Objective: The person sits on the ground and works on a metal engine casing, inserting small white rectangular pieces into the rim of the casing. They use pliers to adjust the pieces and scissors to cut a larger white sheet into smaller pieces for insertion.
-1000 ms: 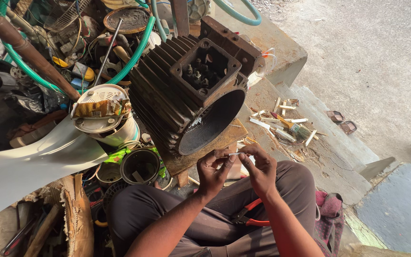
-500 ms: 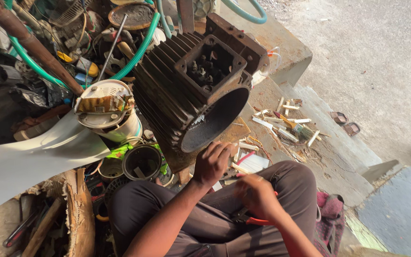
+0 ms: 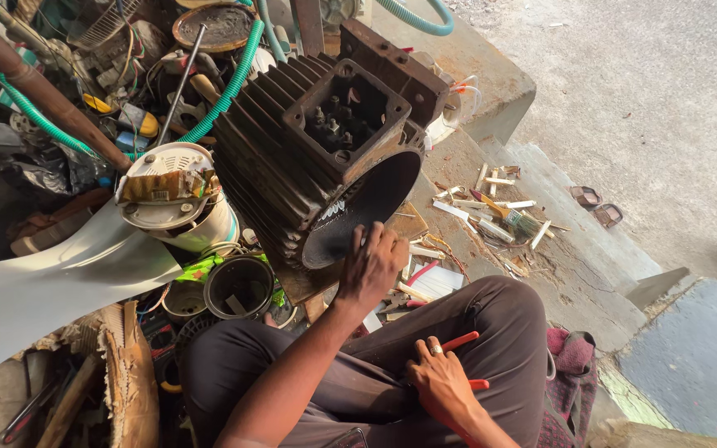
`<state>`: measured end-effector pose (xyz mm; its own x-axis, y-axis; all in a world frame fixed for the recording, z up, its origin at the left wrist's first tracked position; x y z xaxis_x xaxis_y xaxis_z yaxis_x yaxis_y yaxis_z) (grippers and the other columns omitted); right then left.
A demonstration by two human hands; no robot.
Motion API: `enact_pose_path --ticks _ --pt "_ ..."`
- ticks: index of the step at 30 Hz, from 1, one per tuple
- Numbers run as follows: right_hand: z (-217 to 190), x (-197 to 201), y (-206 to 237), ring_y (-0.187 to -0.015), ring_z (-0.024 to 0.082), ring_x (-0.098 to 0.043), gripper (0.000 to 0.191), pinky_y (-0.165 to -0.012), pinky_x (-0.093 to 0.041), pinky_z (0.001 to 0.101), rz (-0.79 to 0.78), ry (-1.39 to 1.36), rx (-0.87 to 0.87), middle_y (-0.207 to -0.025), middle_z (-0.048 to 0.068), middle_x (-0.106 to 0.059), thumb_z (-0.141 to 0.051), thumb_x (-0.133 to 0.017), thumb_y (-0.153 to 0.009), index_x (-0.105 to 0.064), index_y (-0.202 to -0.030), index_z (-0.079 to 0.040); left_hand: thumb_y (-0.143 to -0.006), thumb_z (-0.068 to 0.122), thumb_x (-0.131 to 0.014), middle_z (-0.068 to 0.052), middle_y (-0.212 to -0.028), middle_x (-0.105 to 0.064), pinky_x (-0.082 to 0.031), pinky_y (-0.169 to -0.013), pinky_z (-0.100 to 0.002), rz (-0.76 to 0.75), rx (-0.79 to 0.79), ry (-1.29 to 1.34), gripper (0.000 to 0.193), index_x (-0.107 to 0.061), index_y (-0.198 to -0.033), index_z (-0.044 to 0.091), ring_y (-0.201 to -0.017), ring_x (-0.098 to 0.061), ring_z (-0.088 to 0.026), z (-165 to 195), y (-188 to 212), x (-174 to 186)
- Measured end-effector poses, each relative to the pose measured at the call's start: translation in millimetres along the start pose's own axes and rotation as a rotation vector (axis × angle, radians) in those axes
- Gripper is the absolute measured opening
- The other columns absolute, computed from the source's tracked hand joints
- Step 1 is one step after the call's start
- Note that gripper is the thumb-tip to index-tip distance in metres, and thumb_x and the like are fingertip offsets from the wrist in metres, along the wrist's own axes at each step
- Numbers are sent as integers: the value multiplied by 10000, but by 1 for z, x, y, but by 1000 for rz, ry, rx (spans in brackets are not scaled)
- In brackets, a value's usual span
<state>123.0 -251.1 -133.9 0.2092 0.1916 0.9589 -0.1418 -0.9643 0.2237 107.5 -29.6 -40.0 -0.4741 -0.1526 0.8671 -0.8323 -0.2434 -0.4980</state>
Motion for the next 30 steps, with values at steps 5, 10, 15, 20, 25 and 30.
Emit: enact_pose_path --ticks 5,10,15,20,25,30 --pt "-2 18 1 -1135 327 -547 159 -757 -538 435 -48 -114 115 -1085 124 -607 -130 -684 -784 -708 -926 -64 -980 126 -613 -120 -1102 -690 -501 -968 -463 147 -8 53 177 -682 -1120 41 -1099 -621 -267 -1 -8 -12" --pt "-1 62 1 -1013 342 -579 362 -775 -550 430 317 -174 227 -1059 126 -645 -146 -748 -704 -706 -1048 -44 -972 112 -613 -103 -1113 -683 -516 -927 -396 181 -50 82 279 -662 -1233 27 -1069 -637 -249 1 1 -19" --pt "13 96 -1 -980 295 -644 386 -772 -561 398 438 -212 230 -1127 73 -719 -111 -756 -735 -714 -1119 -87 -1030 179 -636 -102 -1039 -687 -518 -909 -415 -11 -20 150 273 -663 -1255 27 -997 -633 -266 2 7 -29" --pt "28 126 4 -888 282 -723 368 -716 -581 394 712 -196 40 -1061 85 -745 -66 -724 -729 -700 -1095 -83 -1015 326 -598 -207 -1447 -543 -395 -1144 -459 54 -54 121 554 -517 -1432 -30 -1354 -494 -358 16 29 -17" --pt "45 153 0 -816 269 -728 272 -671 -564 378 940 -124 -84 -1065 83 -748 -93 -711 -863 -706 -1134 -111 -996 248 -518 -192 -1650 -301 -257 -1258 -427 -113 -42 -129 658 -337 -1563 -32 -1533 -276 -320 23 29 -29" --pt "70 160 -35 -743 189 -722 212 -571 -513 346 853 110 -141 -1045 -4 -770 -163 -721 -924 -732 -1135 -186 -1048 248 -468 -192 -1617 -340 -282 -1229 -459 -139 133 31 595 -330 -1550 -39 -1475 -342 -393 24 20 -40"
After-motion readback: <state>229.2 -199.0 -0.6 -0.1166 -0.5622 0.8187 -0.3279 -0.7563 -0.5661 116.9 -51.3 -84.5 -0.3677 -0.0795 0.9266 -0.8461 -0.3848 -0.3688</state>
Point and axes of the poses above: each hand's wrist, its own y-axis away from the middle knuckle, its own x-axis out of the back of the hand, z = x × y, the point moved 3 cm from there along -y, towards the middle knuckle
